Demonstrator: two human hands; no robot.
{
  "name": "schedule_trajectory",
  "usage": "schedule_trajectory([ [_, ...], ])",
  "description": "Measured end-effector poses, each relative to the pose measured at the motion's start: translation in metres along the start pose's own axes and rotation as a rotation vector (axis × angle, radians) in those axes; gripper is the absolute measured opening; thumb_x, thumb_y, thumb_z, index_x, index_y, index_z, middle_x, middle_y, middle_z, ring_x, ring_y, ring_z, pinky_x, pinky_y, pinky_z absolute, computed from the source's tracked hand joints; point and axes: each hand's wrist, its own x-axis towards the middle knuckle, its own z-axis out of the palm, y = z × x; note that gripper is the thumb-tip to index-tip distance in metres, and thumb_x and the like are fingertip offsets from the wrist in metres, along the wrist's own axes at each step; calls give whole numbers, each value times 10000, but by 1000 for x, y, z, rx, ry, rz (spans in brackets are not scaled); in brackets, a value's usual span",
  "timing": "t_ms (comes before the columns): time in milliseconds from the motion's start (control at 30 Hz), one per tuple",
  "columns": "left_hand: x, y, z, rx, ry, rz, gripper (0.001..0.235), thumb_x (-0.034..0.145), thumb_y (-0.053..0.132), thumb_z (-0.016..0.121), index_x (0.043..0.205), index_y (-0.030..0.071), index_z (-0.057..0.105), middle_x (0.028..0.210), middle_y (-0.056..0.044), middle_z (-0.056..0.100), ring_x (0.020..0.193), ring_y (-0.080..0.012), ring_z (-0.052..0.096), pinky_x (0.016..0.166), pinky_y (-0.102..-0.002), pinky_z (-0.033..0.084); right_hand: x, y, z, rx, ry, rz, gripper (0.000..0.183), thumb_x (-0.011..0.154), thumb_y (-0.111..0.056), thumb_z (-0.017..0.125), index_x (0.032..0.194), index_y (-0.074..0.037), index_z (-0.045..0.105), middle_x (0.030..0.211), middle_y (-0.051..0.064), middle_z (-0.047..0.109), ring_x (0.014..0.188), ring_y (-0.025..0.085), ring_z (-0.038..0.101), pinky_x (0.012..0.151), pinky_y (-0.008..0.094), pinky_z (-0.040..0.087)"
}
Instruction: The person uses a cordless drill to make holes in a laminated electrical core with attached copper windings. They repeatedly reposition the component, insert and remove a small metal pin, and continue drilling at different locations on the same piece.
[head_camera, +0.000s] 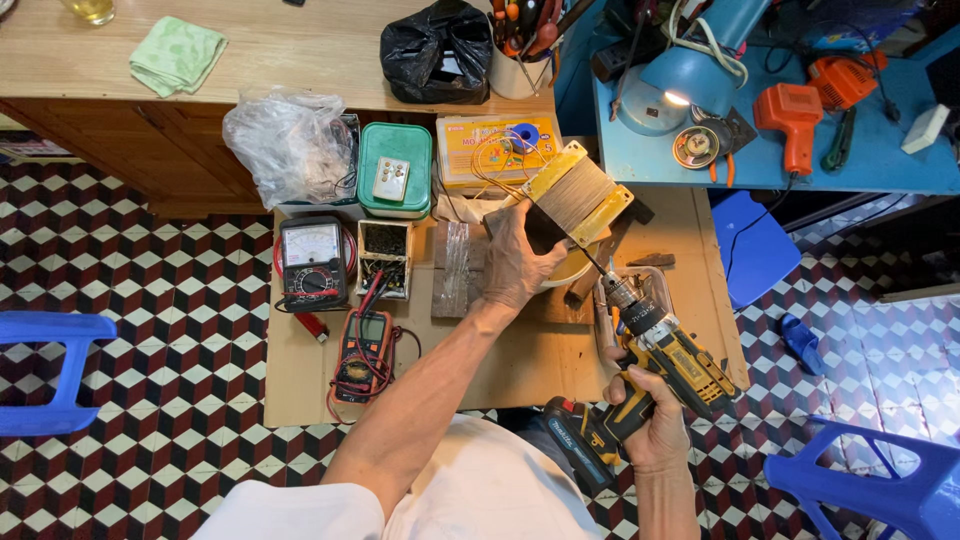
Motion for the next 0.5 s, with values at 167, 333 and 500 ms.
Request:
schedule_trajectory([
  [167,0,0,1,-19,-49,-28,800,801,358,821,1417,34,428,1300,-167,611,1228,-319,620,1062,-395,522,-3,-1,1,-8,0,-17,410,863,-9,626,1272,10,597,1088,228,716,627,187,608,621,319,492],
  [333,0,-1,1,-24,-19,9,807,794,374,838,1410,35,441,1297,-170,623,1220,-324,626,1045,-405,527,-5,1,-2,-15,0,-14,413,857,-11,623,1269,6,593,1094,219,709,632,186,611,631,330,502],
  [500,0,-1,0,-7,-23,-15,810,791,386,841,1402,31,444,1302,-182,624,1221,-330,625,1025,-414,534,0,2,-3,-19,-5,-16,417,855,-19,623,1271,0,598,1091,223,706,633,189,608,634,335,502],
])
